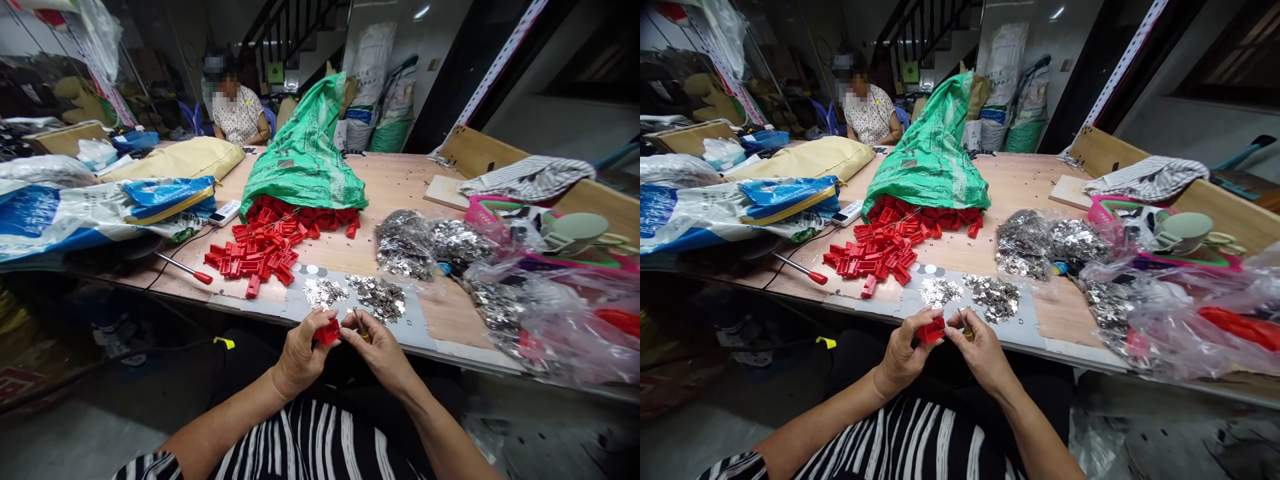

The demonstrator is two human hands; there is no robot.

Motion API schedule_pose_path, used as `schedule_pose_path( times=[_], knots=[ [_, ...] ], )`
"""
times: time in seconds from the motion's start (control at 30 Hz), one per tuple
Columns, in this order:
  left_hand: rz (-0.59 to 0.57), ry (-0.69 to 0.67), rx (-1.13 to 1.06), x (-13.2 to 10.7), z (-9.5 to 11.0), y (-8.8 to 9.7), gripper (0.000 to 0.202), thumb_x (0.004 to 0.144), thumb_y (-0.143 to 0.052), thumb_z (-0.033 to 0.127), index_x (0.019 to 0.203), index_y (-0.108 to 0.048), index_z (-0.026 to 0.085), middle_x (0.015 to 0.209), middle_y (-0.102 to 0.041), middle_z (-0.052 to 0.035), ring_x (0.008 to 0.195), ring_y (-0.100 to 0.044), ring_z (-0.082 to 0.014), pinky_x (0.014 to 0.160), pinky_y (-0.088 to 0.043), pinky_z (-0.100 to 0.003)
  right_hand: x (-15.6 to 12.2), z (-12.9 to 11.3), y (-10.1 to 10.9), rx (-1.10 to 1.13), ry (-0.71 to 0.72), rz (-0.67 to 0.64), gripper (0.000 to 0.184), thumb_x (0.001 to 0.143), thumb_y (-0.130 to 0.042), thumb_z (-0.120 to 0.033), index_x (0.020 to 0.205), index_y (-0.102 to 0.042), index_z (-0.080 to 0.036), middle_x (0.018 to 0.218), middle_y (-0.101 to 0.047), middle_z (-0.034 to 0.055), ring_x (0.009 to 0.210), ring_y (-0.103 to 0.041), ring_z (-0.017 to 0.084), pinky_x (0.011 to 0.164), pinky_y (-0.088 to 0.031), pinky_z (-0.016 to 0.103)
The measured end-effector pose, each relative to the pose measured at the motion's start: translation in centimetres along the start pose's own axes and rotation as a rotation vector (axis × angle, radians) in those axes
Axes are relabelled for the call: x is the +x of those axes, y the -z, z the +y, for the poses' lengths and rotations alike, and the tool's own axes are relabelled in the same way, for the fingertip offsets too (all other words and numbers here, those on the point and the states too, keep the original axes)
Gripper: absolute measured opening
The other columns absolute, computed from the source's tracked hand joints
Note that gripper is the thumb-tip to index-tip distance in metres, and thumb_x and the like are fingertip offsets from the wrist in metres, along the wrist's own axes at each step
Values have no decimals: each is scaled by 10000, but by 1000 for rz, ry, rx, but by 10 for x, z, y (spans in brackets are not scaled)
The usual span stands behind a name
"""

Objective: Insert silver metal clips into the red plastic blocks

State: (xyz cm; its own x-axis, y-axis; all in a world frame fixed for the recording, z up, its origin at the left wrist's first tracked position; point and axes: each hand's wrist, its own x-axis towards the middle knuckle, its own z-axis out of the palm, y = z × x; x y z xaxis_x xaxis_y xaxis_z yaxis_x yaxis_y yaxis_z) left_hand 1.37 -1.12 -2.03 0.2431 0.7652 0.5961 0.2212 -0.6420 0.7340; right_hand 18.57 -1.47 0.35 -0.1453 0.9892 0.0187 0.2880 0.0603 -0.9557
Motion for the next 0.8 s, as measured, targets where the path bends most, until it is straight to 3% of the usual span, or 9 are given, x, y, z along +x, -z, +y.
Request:
schedule_pose_path(
  times=[0.23,0.3,0.4,0.53,0.7,0.8],
  knots=[
    [-199,-131,-76,-13,-4,-1,359,835,-528,64,1154,-464,215,1184,-650,-105,1146,-596,-209,1034,-448,-440,-10,11,-7,212,-159,-162,327,800,-613,-473,761,-417,-214,676,-415,-62,584,-394,93,545,-366,216],
    [-210,-58,-105,-16,-4,0,353,829,-540,72,1149,-482,212,1180,-651,-103,1146,-595,-210,1009,-470,-415,-11,16,-9,207,-171,-157,347,792,-617,-480,742,-397,-216,663,-395,-67,573,-378,89,529,-348,212],
    [-161,211,-218,-19,-5,1,308,822,-600,132,1103,-508,217,1169,-656,-88,1068,-637,-199,935,-514,-362,-8,20,-11,131,-137,-120,322,799,-612,-455,744,-408,-212,679,-427,-58,607,-414,99,561,-367,221],
    [-53,461,-332,-21,-8,4,281,805,-660,222,1056,-533,211,1143,-662,-72,1021,-646,-198,919,-504,-361,4,14,-8,-148,-50,-88,199,866,-529,-405,870,-514,-207,789,-569,-10,712,-530,138,668,-428,266],
    [97,482,-368,-22,-16,10,268,774,-695,244,995,-550,200,1134,-620,-66,1025,-615,-193,924,-484,-354,25,5,-4,-677,117,47,135,888,-465,-239,924,-593,-221,918,-657,45,820,-604,190,743,-451,322],
    [147,495,-362,-22,-19,13,273,762,-706,251,988,-566,192,1035,-620,-51,960,-617,-179,887,-494,-330,38,6,-6,-890,130,66,176,876,-477,-174,971,-616,-222,978,-665,59,835,-625,186,729,-457,302]
  ],
)
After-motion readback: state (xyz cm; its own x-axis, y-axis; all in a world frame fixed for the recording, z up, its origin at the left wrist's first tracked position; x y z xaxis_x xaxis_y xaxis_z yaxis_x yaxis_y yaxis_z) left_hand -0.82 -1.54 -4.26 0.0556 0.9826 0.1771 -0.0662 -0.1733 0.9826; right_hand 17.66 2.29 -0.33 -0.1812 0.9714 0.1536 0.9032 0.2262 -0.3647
